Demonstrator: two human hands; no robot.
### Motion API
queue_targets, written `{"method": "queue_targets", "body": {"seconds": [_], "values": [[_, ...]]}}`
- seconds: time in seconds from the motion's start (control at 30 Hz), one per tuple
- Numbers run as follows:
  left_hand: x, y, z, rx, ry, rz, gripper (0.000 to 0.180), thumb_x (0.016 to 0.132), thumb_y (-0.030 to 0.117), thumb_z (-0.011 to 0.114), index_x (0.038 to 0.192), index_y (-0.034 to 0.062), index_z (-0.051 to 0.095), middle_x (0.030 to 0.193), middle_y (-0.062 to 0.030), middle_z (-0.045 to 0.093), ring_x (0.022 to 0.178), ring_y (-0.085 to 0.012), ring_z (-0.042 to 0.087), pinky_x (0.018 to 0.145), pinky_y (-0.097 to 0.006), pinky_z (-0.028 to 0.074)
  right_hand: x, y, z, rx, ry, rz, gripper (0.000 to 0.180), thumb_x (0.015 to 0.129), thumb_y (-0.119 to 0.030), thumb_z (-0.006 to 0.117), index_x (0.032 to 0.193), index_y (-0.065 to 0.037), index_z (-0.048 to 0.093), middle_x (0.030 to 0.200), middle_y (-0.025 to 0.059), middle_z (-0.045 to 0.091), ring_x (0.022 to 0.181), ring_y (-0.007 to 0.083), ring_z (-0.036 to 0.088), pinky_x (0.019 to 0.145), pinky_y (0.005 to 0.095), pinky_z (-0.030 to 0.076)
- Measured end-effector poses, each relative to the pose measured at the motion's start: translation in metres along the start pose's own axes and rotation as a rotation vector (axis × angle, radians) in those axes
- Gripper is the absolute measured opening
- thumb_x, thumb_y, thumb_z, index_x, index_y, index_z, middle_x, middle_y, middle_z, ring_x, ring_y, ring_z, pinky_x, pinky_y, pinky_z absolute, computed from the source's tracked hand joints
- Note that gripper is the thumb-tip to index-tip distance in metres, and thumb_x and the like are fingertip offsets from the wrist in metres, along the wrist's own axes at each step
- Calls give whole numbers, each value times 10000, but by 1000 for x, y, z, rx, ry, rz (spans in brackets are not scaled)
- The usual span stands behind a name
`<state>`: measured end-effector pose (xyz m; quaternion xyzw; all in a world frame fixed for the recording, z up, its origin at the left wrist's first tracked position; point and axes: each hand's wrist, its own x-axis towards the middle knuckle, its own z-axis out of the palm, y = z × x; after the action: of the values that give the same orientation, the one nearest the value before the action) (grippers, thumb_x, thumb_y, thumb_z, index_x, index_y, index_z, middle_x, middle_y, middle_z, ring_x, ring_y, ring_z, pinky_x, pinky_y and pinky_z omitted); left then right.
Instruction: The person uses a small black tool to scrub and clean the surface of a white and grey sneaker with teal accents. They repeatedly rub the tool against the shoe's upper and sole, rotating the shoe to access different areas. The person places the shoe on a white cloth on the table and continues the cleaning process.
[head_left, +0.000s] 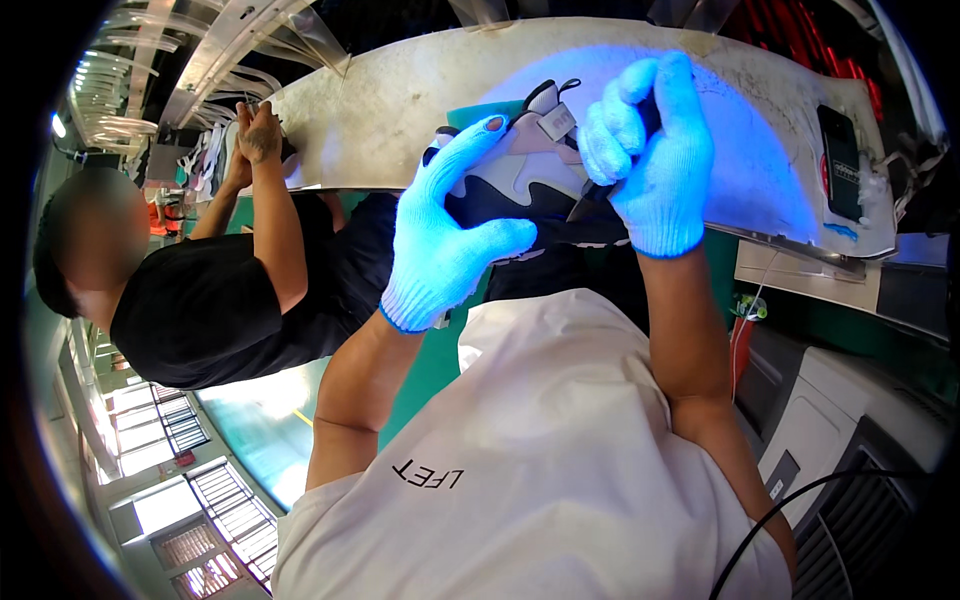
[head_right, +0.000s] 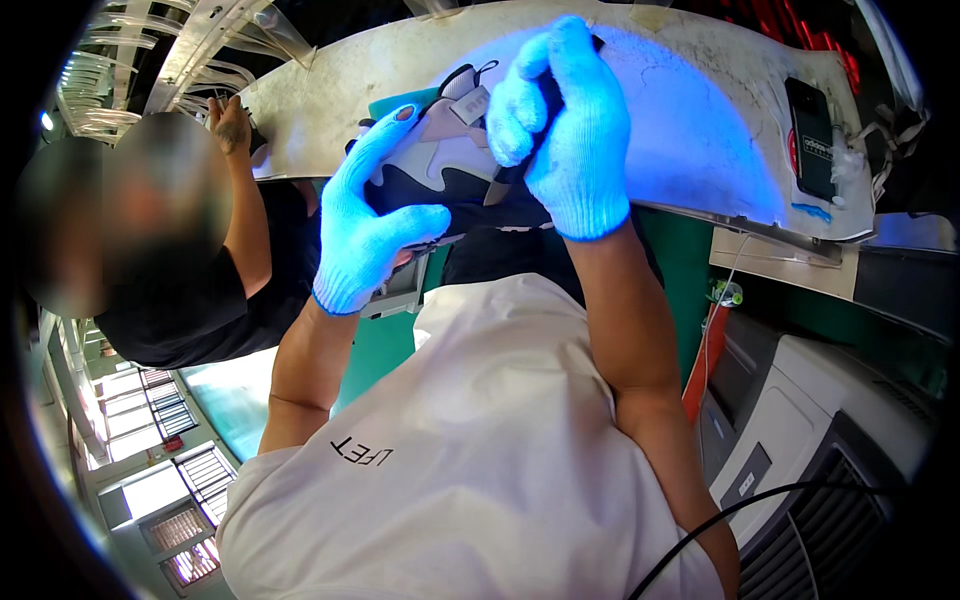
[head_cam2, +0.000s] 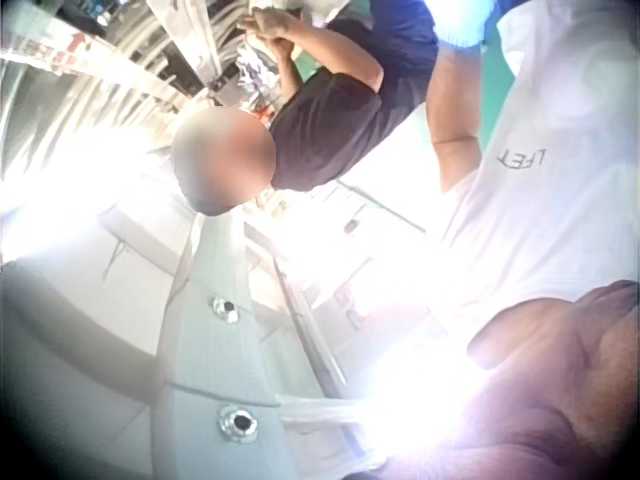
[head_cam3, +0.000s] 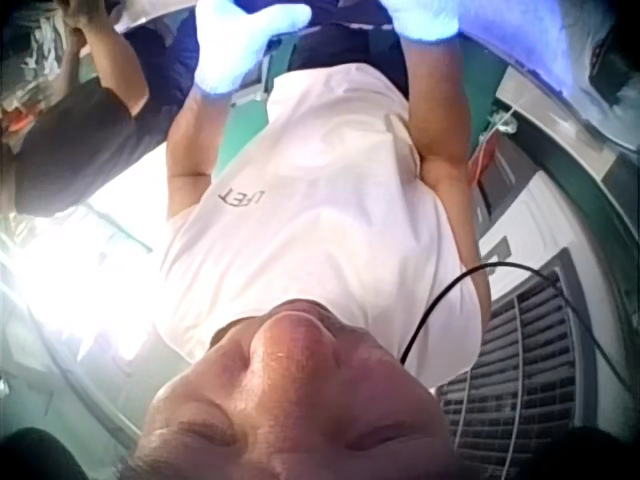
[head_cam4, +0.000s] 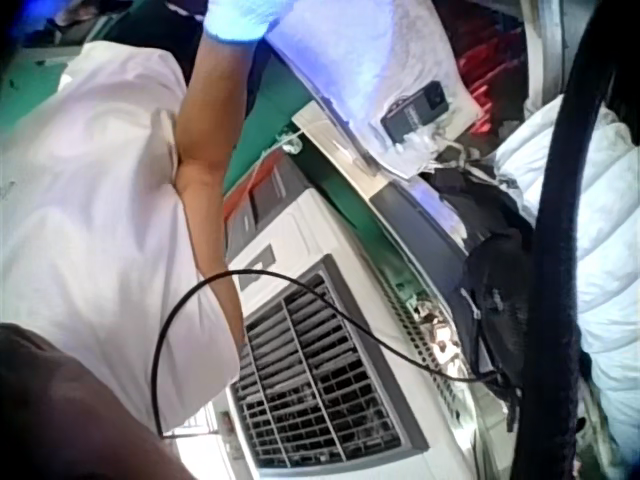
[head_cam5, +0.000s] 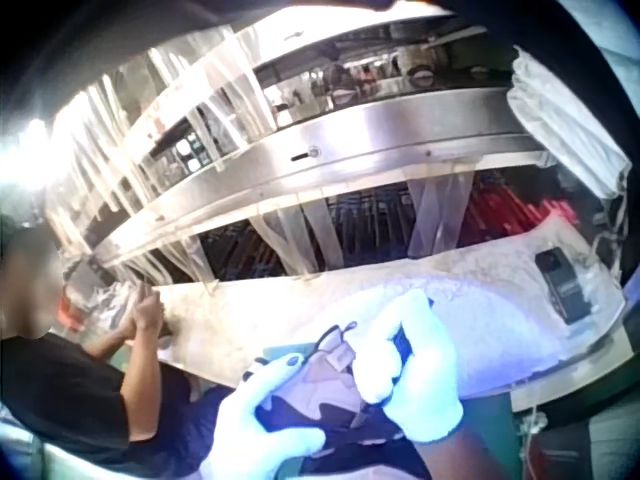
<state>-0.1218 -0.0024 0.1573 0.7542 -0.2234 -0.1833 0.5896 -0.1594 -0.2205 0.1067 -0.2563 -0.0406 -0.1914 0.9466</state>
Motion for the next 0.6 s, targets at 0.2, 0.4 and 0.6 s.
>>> {"method": "queue_targets", "body": {"seconds": [0.2,0.4,0.6], "values": [[1,-9,-5,-94,10,-28,906,682,-21,898,1553,10,647,1371,-108,614,1308,-250,652,1122,-378,586,4,9,12,-116,220,13,401,1179,-474,573,951,-150,629,666,-13,490,543,155,477,493,329,365],[6,-15,-11,-122,32,-63,883,668,-21,886,1526,33,681,1423,-122,640,1284,-247,656,1121,-370,557,10,7,-3,142,138,75,365,1127,-407,694,906,-136,587,651,-15,511,538,153,519,501,328,415],[16,-26,-16,-136,45,-115,741,703,-36,873,1432,-9,746,1370,-117,687,1243,-230,677,1109,-351,530,30,26,45,-738,431,59,255,1074,-254,771,923,-87,651,625,2,523,482,119,522,457,312,420]]}}
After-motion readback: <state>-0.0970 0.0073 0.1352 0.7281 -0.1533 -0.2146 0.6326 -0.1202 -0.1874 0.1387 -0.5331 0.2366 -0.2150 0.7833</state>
